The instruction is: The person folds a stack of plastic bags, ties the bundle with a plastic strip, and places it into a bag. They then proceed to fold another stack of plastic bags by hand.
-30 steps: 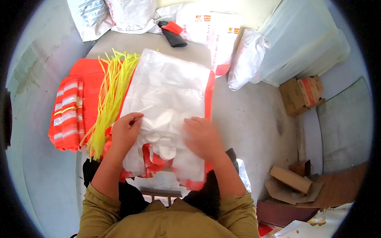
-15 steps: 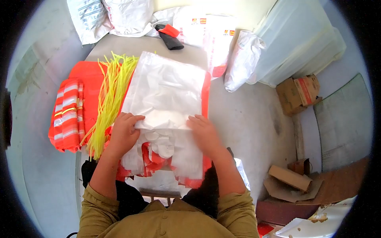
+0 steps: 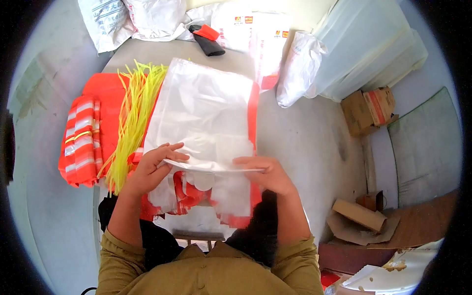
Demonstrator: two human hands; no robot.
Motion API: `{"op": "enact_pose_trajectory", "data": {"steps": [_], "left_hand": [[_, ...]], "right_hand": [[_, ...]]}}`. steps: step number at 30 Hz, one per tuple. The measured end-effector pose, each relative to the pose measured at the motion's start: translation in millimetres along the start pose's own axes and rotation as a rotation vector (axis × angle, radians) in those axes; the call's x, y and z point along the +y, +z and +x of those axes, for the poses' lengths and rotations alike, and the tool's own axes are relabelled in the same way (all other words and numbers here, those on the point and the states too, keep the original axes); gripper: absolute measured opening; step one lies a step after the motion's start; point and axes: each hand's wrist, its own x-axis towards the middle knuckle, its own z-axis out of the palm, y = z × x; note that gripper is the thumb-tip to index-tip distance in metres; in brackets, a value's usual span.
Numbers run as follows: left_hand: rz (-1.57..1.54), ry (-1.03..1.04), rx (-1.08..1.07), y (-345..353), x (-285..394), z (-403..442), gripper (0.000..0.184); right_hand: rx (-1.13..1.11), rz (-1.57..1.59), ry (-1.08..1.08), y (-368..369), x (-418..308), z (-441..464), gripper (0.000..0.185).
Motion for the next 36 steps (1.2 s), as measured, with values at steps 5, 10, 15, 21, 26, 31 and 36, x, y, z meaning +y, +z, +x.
{"op": "enact_pose_trajectory", "data": {"steps": [5, 10, 15, 21, 26, 31, 36], "left_hand": [[-0.065, -0.1, -0.046, 2, -1, 1, 0.041], [0.058, -0.078, -0.084, 2, -1, 0, 0.044], [0.105, -0.048, -0.091, 5, 3, -1, 0.044], [0.069, -0.06, -0.119, 4, -2, -2, 0.042], [0.023, -0.199, -0.075, 5, 5, -1, 0.033], [-0.084, -0.272, 0.018, 8, -2, 0, 0.02], [-0.001, -0.301, 0.032, 8, -3, 2, 0.011]], "right_hand": [[-0.104, -0.095, -0.164, 7, 12, -6, 0.036], [-0.125, 0.159, -0.281, -3, 24, -17, 0.056], [-0.16, -0.078, -0.36, 18, -24, 30, 0.057], [-0.19, -1.001, -0.354, 72, -14, 60, 0.061], [0.045, -1.049, -0.12, 13, 23, 21, 0.06], [0.101, -0.333, -0.233, -23, 44, -18, 0.062], [-0.062, -0.078, -0.155, -4, 26, -28, 0.064]]}}
